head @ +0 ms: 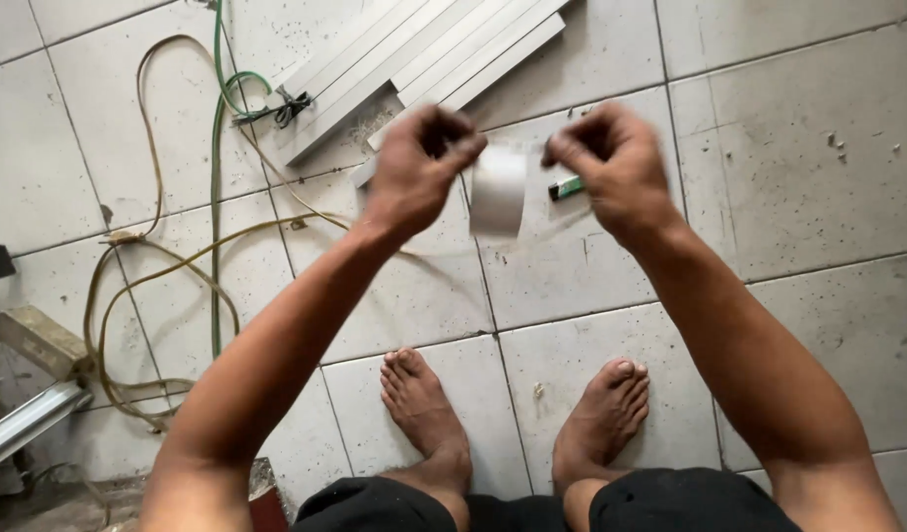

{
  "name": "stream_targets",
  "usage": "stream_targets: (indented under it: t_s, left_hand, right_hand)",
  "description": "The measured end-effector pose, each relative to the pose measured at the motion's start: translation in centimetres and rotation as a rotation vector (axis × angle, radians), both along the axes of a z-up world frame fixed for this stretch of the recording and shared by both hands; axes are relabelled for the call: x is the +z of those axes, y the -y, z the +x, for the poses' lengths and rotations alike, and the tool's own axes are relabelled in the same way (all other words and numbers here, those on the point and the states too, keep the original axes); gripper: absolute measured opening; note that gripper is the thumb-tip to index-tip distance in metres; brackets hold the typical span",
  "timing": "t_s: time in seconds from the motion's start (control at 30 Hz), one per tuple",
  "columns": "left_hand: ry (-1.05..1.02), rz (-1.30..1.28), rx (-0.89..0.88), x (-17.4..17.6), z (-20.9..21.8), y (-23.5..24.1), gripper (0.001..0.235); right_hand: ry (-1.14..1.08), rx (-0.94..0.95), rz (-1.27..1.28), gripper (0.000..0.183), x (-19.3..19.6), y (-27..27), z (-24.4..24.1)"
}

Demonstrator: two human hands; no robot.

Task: The person wraps electrical tape around a wire splice to provide insulation.

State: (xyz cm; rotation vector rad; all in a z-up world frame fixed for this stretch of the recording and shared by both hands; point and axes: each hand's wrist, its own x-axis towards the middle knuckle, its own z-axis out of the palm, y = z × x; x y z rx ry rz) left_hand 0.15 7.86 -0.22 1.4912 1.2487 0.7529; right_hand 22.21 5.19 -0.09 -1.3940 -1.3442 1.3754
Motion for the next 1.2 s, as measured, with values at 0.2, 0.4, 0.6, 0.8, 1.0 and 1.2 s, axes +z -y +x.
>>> stream_targets:
  t_s: [0.2,0.4,0.6,0.8,1.0,1.2]
  left_hand:
    - [0.359,0.424,-0.177,8.0,-0.9,3.3,0.025]
    - [0.465,0.174,0.061,4.1,-0.1,3.9,0.011]
    - [0.470,0.137,0.180,3.8,0.1,3.0,0.007]
    - [0.341,0.457,-0.029,9.2,-0.2,4.1,0.013]
    - [0.392,-0.242,0.176,2.5,0.0,2.6,0.015]
    - [0.322,-0.476,0.314,-1.9,1.2,3.2,0.019]
  right_hand:
    - [-0.062,-0.024,0.688,0.028,3.8,5.4,1.8]
    - [-0.061,-0.132,0.486,0.020,3.9,4.8,-0.7]
    - [-0.022,-0.158,0.466,0.020,-0.1,3.9,0.0]
    - [-0.067,-0.249,0.634,0.030,0.5,4.7,2.2]
    - [0.092,-0.138,0.299,0.015,1.5,4.4,-0.9]
    - [0.069,-0.111,-0.122,0.011,-0.8,2.8,-1.2]
